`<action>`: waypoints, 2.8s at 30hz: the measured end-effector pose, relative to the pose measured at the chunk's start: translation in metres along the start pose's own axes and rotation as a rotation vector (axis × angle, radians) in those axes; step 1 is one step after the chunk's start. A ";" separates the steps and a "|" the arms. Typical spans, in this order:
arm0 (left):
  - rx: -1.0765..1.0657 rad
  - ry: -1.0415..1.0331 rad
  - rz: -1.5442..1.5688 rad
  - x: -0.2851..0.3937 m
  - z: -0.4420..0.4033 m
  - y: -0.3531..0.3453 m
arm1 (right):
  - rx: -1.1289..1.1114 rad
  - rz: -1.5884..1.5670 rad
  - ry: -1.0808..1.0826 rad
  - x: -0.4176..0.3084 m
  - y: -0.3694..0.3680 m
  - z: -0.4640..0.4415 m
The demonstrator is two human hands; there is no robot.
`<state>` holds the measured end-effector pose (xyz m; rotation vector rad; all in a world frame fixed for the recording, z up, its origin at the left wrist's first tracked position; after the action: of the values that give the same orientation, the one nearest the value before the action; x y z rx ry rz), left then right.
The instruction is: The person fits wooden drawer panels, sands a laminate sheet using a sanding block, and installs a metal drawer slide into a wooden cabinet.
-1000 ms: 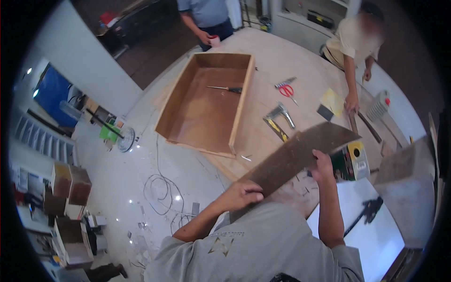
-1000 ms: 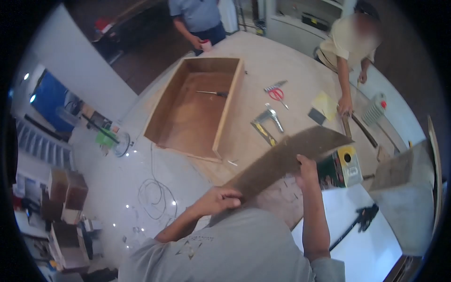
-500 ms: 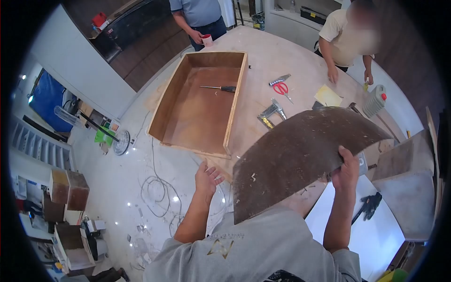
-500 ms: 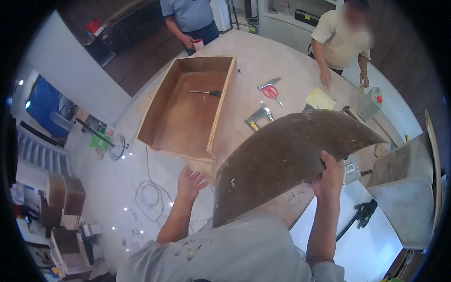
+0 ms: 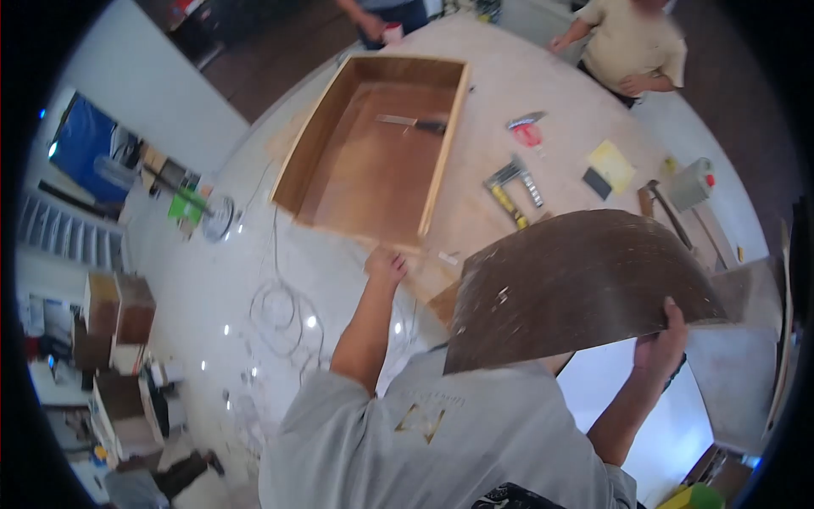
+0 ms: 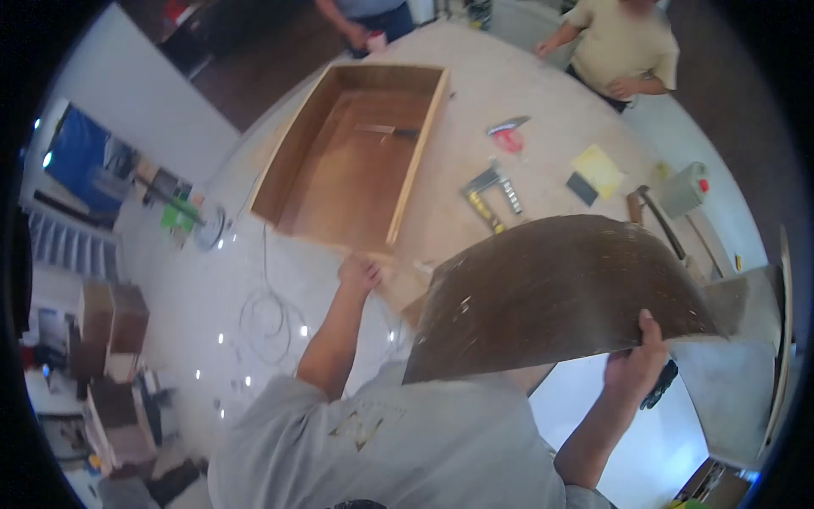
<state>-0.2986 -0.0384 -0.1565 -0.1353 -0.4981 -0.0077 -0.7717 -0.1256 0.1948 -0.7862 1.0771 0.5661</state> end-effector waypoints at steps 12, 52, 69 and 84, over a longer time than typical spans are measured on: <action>0.232 -1.004 -0.360 0.013 0.104 -0.009 | -0.135 0.004 0.066 -0.010 0.044 -0.019; -0.299 -1.384 -1.312 0.269 -0.028 -0.058 | 0.234 -0.114 0.268 0.018 0.006 0.082; 0.196 -1.942 -1.247 0.226 0.066 -0.035 | 0.234 -0.134 0.320 0.020 0.031 0.120; -0.805 -1.621 -1.473 -0.079 0.152 -0.016 | 0.880 -0.142 0.558 -0.069 0.246 0.196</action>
<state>-0.4407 -0.0363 -0.0601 -0.5379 -2.1026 -1.6724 -0.8727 0.1769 0.2390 -0.2215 1.5908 -0.2907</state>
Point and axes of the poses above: each hand's wrist, its own z-axis away from the middle knuckle, its own y-axis out of the back of the hand, x = y × z, the point moved 1 cm from there along -z, towards the middle knuckle, and after that the axes turned 15 degrees about x, right-handed, at the moved point
